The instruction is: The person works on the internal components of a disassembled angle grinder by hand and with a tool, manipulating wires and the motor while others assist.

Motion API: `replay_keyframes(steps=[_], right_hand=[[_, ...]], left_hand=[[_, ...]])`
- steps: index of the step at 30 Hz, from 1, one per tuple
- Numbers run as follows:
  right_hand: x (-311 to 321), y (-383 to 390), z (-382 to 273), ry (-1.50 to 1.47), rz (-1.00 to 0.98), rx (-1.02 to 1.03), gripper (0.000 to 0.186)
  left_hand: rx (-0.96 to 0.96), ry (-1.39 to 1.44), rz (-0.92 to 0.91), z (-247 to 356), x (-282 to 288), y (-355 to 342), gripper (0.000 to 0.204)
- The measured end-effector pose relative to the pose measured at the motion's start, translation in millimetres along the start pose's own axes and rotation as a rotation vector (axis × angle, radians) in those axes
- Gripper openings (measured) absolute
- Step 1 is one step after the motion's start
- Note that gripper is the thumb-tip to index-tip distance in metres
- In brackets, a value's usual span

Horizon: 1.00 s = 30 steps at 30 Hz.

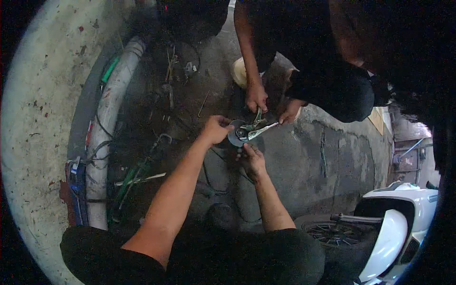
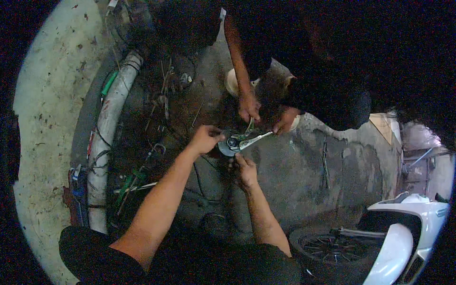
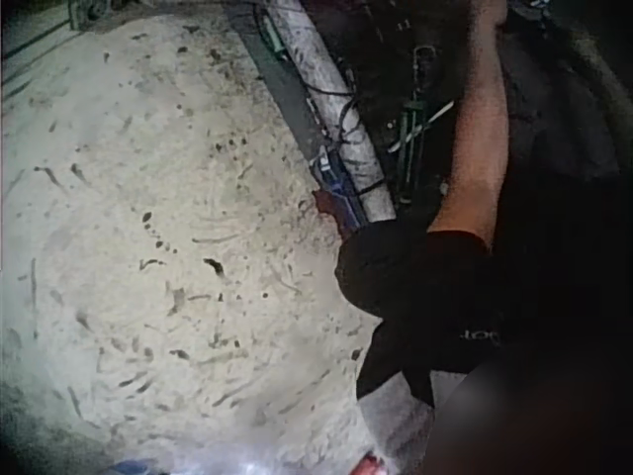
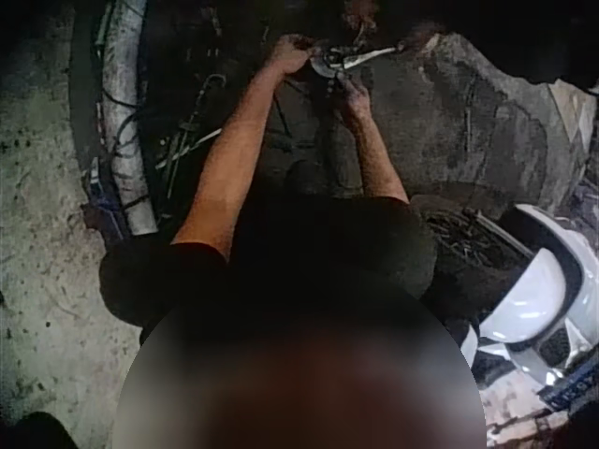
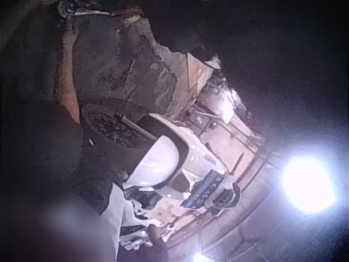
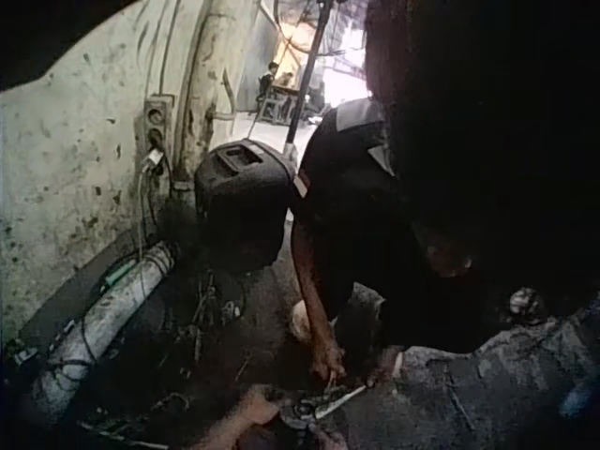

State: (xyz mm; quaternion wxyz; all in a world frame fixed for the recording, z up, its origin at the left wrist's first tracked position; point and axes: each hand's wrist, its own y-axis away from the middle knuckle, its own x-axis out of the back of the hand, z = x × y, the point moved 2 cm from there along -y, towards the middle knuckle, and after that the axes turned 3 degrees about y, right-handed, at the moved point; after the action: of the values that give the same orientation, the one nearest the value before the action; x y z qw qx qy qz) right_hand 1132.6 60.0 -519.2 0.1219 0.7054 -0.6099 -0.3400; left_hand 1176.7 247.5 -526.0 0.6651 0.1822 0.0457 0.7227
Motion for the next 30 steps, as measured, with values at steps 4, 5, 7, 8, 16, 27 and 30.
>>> replay_keyframes(steps=[4, 5, 7, 8, 16, 27, 30], right_hand=[[5.8, 0.3, -0.4, -0.036, 0.032, 0.01, 0.014], [3.8, 1.2, -1.0, -0.036, 0.03, 0.008, 0.014], [0.6, 3.8, -3.0, -0.056, 0.029, 0.008, 0.014], [1.9, 0.2, -1.3, -0.056, 0.022, 0.006, 0.014], [8.3, -0.3, -1.6, -0.009, 0.04, 0.058, 0.019], [7.1, -1.4, -0.6, 0.061, 0.051, 0.018, 0.012], [5.6, 0.6, -1.5, 0.071, 0.052, 0.075, 0.019]], left_hand=[[0.046, 0.048, -0.046, 15.7, -1.8, 4.9, 0.034], [0.047, 0.047, -0.044, 17.0, -0.6, 5.5, 0.034], [0.032, 0.026, -0.039, 20.2, 0.9, 6.7, 0.034], [0.032, 0.024, -0.032, 14.5, 1.3, 3.6, 0.034], [-0.02, -0.059, -0.022, 30.2, 0.3, 7.0, 0.034], [0.002, 0.052, -0.009, 17.9, -4.0, 2.9, 0.032], [0.034, 0.006, 0.033, 31.6, -1.4, 11.5, 0.032]])
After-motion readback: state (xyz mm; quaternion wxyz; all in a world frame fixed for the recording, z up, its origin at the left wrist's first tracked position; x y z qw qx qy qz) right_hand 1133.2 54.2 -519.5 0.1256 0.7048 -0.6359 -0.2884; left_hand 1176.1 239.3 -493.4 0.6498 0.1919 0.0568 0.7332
